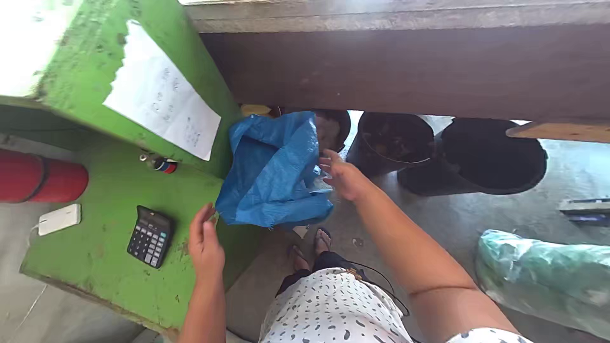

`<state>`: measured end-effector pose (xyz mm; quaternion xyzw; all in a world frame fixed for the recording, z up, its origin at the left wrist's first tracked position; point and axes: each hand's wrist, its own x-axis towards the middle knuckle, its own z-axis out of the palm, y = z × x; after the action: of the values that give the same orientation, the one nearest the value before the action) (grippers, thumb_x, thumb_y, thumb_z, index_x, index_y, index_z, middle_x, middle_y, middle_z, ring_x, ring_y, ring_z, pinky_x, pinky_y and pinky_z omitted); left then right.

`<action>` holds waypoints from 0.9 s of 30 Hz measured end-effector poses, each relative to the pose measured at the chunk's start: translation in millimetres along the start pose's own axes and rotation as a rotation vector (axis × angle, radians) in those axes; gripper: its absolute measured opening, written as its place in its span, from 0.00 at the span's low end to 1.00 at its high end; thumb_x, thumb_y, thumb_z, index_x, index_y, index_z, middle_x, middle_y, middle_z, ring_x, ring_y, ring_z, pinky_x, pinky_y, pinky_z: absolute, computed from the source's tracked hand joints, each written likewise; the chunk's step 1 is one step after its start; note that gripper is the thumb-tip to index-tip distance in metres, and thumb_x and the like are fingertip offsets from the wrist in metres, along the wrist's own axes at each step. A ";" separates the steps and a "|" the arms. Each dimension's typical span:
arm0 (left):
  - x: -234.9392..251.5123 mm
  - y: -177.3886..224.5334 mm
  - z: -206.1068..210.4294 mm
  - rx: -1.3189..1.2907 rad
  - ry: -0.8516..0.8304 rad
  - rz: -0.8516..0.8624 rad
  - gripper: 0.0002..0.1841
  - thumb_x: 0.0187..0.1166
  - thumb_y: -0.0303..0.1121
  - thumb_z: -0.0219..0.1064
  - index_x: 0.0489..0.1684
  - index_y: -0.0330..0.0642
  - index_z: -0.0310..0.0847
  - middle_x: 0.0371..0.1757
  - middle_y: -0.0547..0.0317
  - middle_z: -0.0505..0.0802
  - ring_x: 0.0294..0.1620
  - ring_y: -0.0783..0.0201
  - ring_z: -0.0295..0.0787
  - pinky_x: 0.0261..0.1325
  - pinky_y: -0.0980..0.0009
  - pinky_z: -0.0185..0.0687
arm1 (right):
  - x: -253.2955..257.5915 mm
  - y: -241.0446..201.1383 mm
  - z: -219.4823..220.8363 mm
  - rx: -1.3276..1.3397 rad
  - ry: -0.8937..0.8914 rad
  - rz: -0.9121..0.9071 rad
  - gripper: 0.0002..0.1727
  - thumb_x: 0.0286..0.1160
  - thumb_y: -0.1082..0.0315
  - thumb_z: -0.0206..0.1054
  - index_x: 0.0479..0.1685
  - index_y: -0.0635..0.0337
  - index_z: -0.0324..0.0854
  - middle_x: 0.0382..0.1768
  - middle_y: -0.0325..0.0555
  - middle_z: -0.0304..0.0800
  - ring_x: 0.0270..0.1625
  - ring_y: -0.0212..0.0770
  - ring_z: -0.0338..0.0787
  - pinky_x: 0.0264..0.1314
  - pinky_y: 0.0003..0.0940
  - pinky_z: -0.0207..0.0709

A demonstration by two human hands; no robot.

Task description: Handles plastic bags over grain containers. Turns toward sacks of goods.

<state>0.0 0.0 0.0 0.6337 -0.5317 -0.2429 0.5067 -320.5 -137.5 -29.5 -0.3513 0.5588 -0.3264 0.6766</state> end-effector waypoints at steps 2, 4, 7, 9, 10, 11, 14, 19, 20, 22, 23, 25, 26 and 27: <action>19.3 26.8 5.9 0.290 -0.116 0.020 0.30 0.93 0.47 0.46 0.73 0.27 0.79 0.71 0.33 0.86 0.73 0.48 0.84 0.76 0.52 0.79 | 7.3 -26.2 26.3 0.021 0.126 0.069 0.48 0.81 0.39 0.60 0.95 0.51 0.44 0.87 0.61 0.62 0.86 0.60 0.67 0.80 0.66 0.68; 38.8 45.3 21.3 0.456 -0.329 -0.158 0.30 0.95 0.47 0.46 0.85 0.35 0.69 0.72 0.34 0.86 0.73 0.42 0.85 0.77 0.42 0.77 | 24.2 -29.9 51.8 -0.066 0.255 0.138 0.68 0.66 0.32 0.73 0.96 0.53 0.28 0.87 0.68 0.58 0.85 0.65 0.68 0.77 0.68 0.71; 58.5 27.2 54.1 0.358 -0.538 -0.434 0.38 0.90 0.51 0.60 0.93 0.39 0.53 0.72 0.31 0.85 0.72 0.38 0.84 0.76 0.38 0.77 | 37.6 -8.3 75.4 -0.101 0.364 0.181 0.71 0.50 0.70 0.82 0.94 0.56 0.27 0.81 0.73 0.62 0.77 0.69 0.74 0.66 0.70 0.77; 57.4 -1.7 76.4 0.116 -0.558 -0.603 0.43 0.88 0.50 0.64 0.96 0.43 0.44 0.77 0.33 0.82 0.74 0.42 0.84 0.75 0.44 0.80 | 28.4 8.4 75.3 -0.058 0.283 0.125 0.58 0.60 0.82 0.71 0.94 0.48 0.39 0.79 0.67 0.70 0.73 0.64 0.80 0.63 0.67 0.80; 53.9 -14.6 87.6 -0.042 -0.533 -0.693 0.42 0.88 0.50 0.63 0.96 0.46 0.43 0.76 0.34 0.83 0.70 0.44 0.86 0.69 0.48 0.85 | 19.0 15.1 71.5 -0.034 0.223 0.108 0.50 0.66 0.84 0.66 0.93 0.46 0.48 0.76 0.64 0.75 0.70 0.61 0.83 0.61 0.63 0.82; 48.5 -26.2 98.1 -0.180 -0.495 -0.771 0.41 0.88 0.51 0.64 0.95 0.47 0.45 0.73 0.35 0.84 0.67 0.45 0.88 0.65 0.49 0.88 | 10.1 22.8 66.1 -0.006 0.174 0.116 0.43 0.71 0.84 0.61 0.90 0.46 0.56 0.72 0.61 0.79 0.65 0.57 0.86 0.59 0.58 0.84; 34.7 -53.4 130.3 -0.309 -0.426 -0.842 0.39 0.84 0.49 0.69 0.88 0.35 0.58 0.71 0.36 0.86 0.69 0.50 0.87 0.71 0.53 0.85 | -12.7 53.0 48.4 0.084 0.060 0.167 0.33 0.73 0.85 0.56 0.81 0.55 0.67 0.61 0.58 0.85 0.57 0.49 0.90 0.54 0.49 0.87; 16.5 -44.5 180.2 -0.190 -0.472 -0.755 0.22 0.85 0.33 0.67 0.73 0.29 0.74 0.61 0.40 0.90 0.60 0.58 0.89 0.68 0.61 0.83 | -26.1 100.7 28.7 0.359 -0.151 0.145 0.22 0.68 0.86 0.53 0.60 0.60 0.73 0.42 0.46 0.91 0.44 0.39 0.93 0.46 0.41 0.89; 15.6 -42.3 185.6 -0.180 -0.462 -0.746 0.19 0.84 0.29 0.67 0.69 0.29 0.77 0.58 0.42 0.91 0.57 0.61 0.89 0.65 0.63 0.84 | -22.4 106.3 22.0 0.423 -0.198 0.134 0.20 0.68 0.86 0.53 0.57 0.58 0.75 0.41 0.45 0.92 0.43 0.38 0.93 0.46 0.40 0.89; 18.3 -40.3 189.2 -0.154 -0.410 -0.762 0.16 0.81 0.25 0.68 0.64 0.28 0.79 0.52 0.45 0.92 0.50 0.63 0.89 0.59 0.64 0.85 | -10.6 111.2 5.1 0.512 -0.267 0.111 0.18 0.66 0.81 0.54 0.53 0.56 0.76 0.39 0.43 0.93 0.43 0.38 0.94 0.46 0.40 0.89; 17.9 -42.0 187.1 -0.185 -0.351 -0.793 0.16 0.80 0.24 0.67 0.63 0.28 0.79 0.50 0.45 0.91 0.48 0.63 0.89 0.56 0.64 0.86 | -4.4 109.1 -5.7 0.553 -0.270 0.088 0.16 0.65 0.77 0.55 0.51 0.55 0.77 0.38 0.43 0.93 0.42 0.37 0.94 0.44 0.40 0.90; 12.5 -51.3 178.7 -0.435 -0.124 -0.847 0.17 0.79 0.19 0.62 0.65 0.28 0.74 0.50 0.45 0.91 0.47 0.61 0.91 0.52 0.62 0.90 | 14.5 92.6 -33.6 0.629 -0.173 -0.027 0.12 0.72 0.67 0.52 0.46 0.52 0.80 0.34 0.39 0.94 0.39 0.34 0.93 0.41 0.37 0.89; 7.6 -60.5 171.2 -0.569 0.002 -0.850 0.18 0.77 0.16 0.59 0.65 0.30 0.72 0.49 0.46 0.91 0.47 0.59 0.91 0.50 0.60 0.91 | 28.0 80.2 -50.1 0.670 -0.061 -0.086 0.15 0.80 0.65 0.45 0.44 0.51 0.80 0.33 0.38 0.93 0.38 0.33 0.93 0.40 0.36 0.89; 1.6 -72.2 161.7 -0.653 0.116 -0.839 0.19 0.73 0.14 0.56 0.64 0.32 0.71 0.48 0.48 0.90 0.46 0.60 0.91 0.48 0.60 0.91 | 45.7 70.7 -69.2 0.683 0.063 -0.116 0.19 0.87 0.63 0.39 0.47 0.51 0.79 0.34 0.37 0.92 0.39 0.32 0.91 0.42 0.36 0.88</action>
<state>-105.5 -69.2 -124.2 0.6135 -0.1005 -0.5422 0.5653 -377.8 -145.0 -121.9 -0.1257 0.4171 -0.5432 0.7177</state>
